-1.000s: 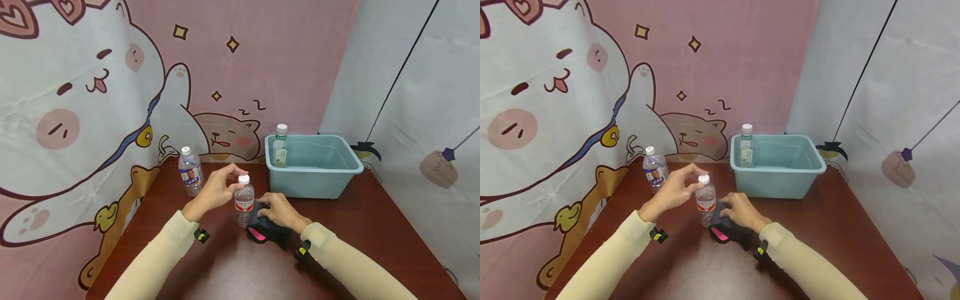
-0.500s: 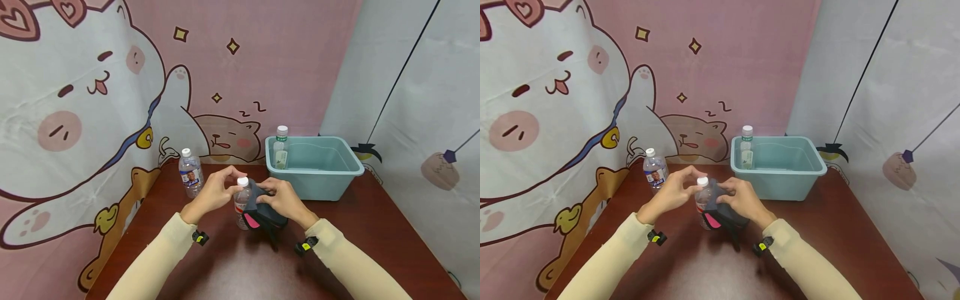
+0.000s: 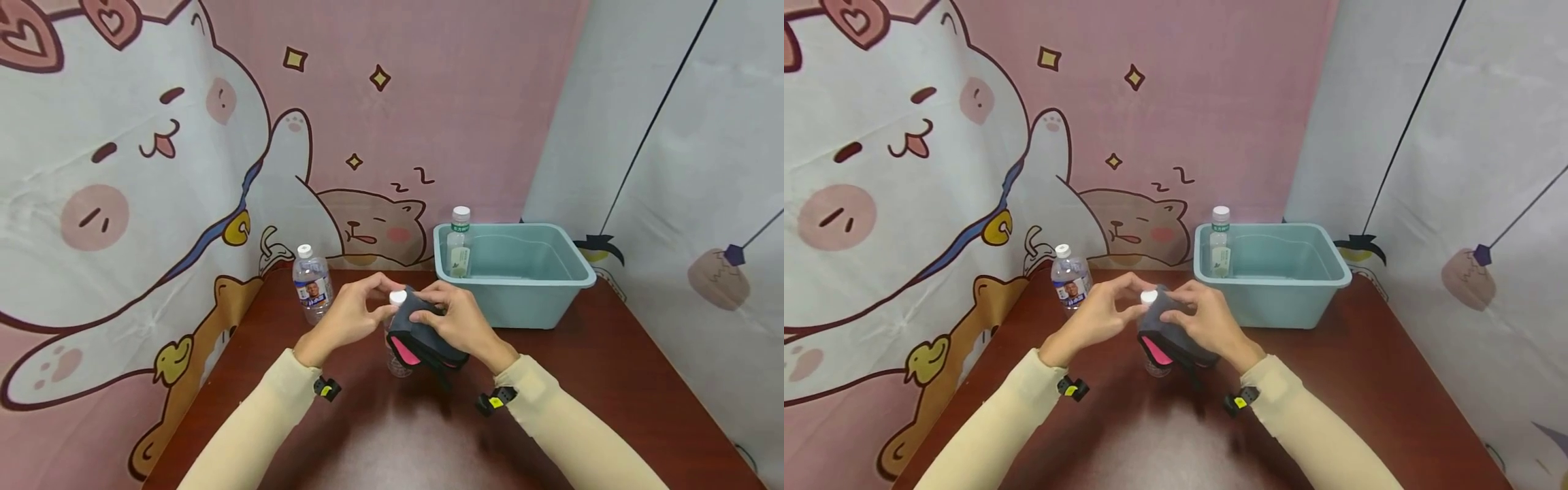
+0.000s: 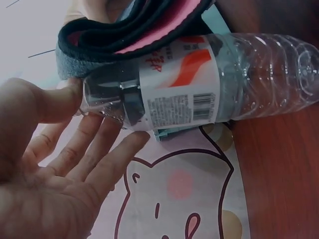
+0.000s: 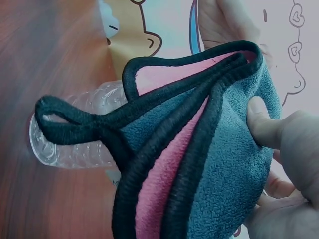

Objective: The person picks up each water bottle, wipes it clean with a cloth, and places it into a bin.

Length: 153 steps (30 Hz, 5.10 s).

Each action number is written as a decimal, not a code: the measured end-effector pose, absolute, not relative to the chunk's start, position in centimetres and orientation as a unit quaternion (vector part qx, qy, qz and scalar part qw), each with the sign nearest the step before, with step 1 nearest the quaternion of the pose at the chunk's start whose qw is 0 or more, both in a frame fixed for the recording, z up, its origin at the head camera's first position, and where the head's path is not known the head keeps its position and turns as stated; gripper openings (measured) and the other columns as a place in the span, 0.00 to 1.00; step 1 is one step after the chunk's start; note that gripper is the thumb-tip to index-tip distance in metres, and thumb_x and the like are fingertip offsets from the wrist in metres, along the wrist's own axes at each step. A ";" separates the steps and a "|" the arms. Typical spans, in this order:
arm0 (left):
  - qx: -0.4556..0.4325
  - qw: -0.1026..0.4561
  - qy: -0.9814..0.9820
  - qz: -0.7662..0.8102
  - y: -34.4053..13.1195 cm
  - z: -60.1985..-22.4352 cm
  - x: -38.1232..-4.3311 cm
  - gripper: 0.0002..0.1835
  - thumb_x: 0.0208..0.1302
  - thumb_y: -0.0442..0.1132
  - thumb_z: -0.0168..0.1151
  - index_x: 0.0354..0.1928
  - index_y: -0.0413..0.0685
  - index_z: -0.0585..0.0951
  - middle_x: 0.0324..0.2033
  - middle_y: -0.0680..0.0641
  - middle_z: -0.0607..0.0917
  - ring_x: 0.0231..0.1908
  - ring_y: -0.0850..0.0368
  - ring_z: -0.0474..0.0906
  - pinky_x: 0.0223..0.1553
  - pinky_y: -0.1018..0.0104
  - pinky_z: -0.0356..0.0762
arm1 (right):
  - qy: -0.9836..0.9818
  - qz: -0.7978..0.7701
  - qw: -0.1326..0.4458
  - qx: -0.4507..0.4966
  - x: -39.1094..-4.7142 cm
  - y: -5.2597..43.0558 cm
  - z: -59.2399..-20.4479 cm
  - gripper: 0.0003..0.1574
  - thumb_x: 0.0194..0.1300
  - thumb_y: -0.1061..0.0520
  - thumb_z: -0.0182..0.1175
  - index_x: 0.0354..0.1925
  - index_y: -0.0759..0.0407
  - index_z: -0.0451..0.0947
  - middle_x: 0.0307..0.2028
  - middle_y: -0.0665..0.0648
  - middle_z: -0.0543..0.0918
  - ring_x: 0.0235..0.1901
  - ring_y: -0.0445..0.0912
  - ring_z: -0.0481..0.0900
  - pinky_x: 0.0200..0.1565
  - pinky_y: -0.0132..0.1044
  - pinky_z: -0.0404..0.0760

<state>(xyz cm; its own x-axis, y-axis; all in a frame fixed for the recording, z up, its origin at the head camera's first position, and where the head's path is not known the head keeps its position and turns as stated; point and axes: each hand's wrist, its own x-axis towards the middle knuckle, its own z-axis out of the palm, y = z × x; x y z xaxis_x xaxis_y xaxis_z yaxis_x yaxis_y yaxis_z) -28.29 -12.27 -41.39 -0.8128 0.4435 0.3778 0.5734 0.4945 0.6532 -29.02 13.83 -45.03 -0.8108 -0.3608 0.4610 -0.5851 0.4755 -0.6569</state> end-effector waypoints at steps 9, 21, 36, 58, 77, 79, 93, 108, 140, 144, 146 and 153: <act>-0.329 0.108 -0.851 -0.394 -12.5 -42.4 -28.9 0.19 0.77 0.36 0.79 0.65 0.51 0.87 0.63 0.48 0.94 0.61 0.45 0.95 0.67 0.47 0.94 | -0.855 0.400 0.143 0.298 -28.9 14.4 -45.6 0.28 0.71 0.55 0.84 0.66 0.58 0.93 0.53 0.54 0.92 0.48 0.45 0.88 0.49 0.37 0.90; -0.354 0.134 -0.839 -0.392 -12.9 -43.4 -29.2 0.22 0.77 0.37 0.80 0.68 0.51 0.87 0.62 0.48 0.94 0.59 0.50 0.95 0.61 0.48 0.96 | -0.865 0.357 0.125 0.331 -29.4 15.2 -49.8 0.26 0.69 0.61 0.84 0.63 0.66 0.93 0.51 0.56 0.92 0.50 0.48 0.94 0.54 0.46 0.97; -0.362 0.124 -0.838 -0.388 -12.9 -43.1 -29.7 0.22 0.76 0.37 0.81 0.68 0.50 0.87 0.61 0.48 0.95 0.56 0.50 0.96 0.60 0.42 0.96 | -0.888 0.223 0.065 0.397 -30.7 14.5 -53.6 0.14 0.67 0.64 0.85 0.49 0.63 0.96 0.42 0.59 0.94 0.44 0.48 0.93 0.45 0.41 0.93; -0.359 0.137 -0.839 -0.385 -13.1 -43.3 -29.6 0.22 0.75 0.40 0.81 0.67 0.53 0.87 0.59 0.49 0.95 0.56 0.52 0.96 0.60 0.50 0.97 | -0.859 0.414 0.058 0.295 -30.1 15.4 -49.7 0.24 0.71 0.61 0.83 0.64 0.60 0.94 0.52 0.55 0.95 0.50 0.46 0.95 0.56 0.45 0.97; -0.364 0.137 -0.834 -0.392 -13.1 -43.3 -29.5 0.22 0.75 0.37 0.82 0.67 0.52 0.87 0.59 0.48 0.96 0.54 0.52 0.96 0.62 0.43 0.96 | -0.811 0.505 0.104 0.277 -29.3 14.2 -46.7 0.28 0.73 0.56 0.83 0.68 0.54 0.93 0.58 0.56 0.92 0.57 0.50 0.89 0.57 0.33 0.89; -0.365 0.139 -0.834 -0.390 -13.0 -43.3 -29.6 0.22 0.74 0.37 0.82 0.66 0.51 0.88 0.58 0.48 0.96 0.53 0.53 0.96 0.61 0.44 0.96 | -0.815 0.503 0.099 0.271 -29.1 14.0 -46.7 0.28 0.75 0.55 0.82 0.70 0.54 0.92 0.61 0.56 0.91 0.60 0.51 0.88 0.60 0.37 0.88; -0.360 0.144 -0.836 -0.389 -12.9 -43.3 -29.6 0.21 0.75 0.38 0.82 0.66 0.53 0.88 0.55 0.50 0.97 0.53 0.54 0.96 0.62 0.49 0.96 | -0.818 0.514 0.039 0.254 -26.9 13.2 -48.8 0.41 0.88 0.48 0.69 0.89 0.53 0.70 0.81 0.66 0.76 0.78 0.64 0.79 0.81 0.73 0.77; -0.345 0.129 -0.842 -0.395 -13.0 -43.4 -29.6 0.22 0.75 0.39 0.82 0.67 0.54 0.88 0.58 0.49 0.96 0.55 0.50 0.96 0.62 0.41 0.96 | -0.861 0.416 0.131 0.264 -27.8 14.0 -49.3 0.52 0.63 0.53 0.89 0.81 0.56 0.81 0.60 0.57 0.91 0.55 0.50 0.90 0.60 0.51 0.94; -0.336 0.128 -0.847 -0.392 -12.7 -43.2 -29.4 0.22 0.75 0.41 0.82 0.67 0.56 0.88 0.57 0.53 0.96 0.54 0.55 0.96 0.58 0.55 0.95 | -0.902 0.300 0.001 0.310 -29.2 13.9 -53.2 0.33 0.60 0.62 0.91 0.63 0.63 0.94 0.62 0.64 0.94 0.57 0.52 0.96 0.56 0.51 0.97; -0.334 0.124 -0.847 -0.395 -12.7 -43.4 -29.4 0.22 0.75 0.41 0.82 0.67 0.55 0.88 0.57 0.52 0.96 0.55 0.54 0.96 0.59 0.50 0.96 | -0.903 0.309 0.007 0.298 -29.2 14.1 -53.5 0.37 0.60 0.59 0.91 0.65 0.64 0.92 0.61 0.64 0.96 0.59 0.54 0.96 0.59 0.52 0.96; -0.335 0.120 -0.846 -0.396 -12.7 -43.4 -29.3 0.22 0.75 0.41 0.82 0.67 0.55 0.88 0.57 0.52 0.96 0.55 0.54 0.96 0.59 0.47 0.96 | -0.903 0.318 0.011 0.288 -29.1 14.3 -53.6 0.38 0.60 0.57 0.91 0.66 0.66 0.92 0.60 0.64 0.96 0.59 0.54 0.95 0.60 0.52 0.96; -0.339 0.122 -0.843 -0.400 -12.7 -43.6 -29.5 0.22 0.76 0.40 0.81 0.67 0.55 0.87 0.57 0.51 0.96 0.55 0.54 0.96 0.60 0.51 0.96 | -0.892 0.366 0.038 0.263 -28.9 14.8 -52.5 0.39 0.62 0.52 0.91 0.68 0.60 0.92 0.55 0.56 0.98 0.50 0.44 0.91 0.53 0.42 0.91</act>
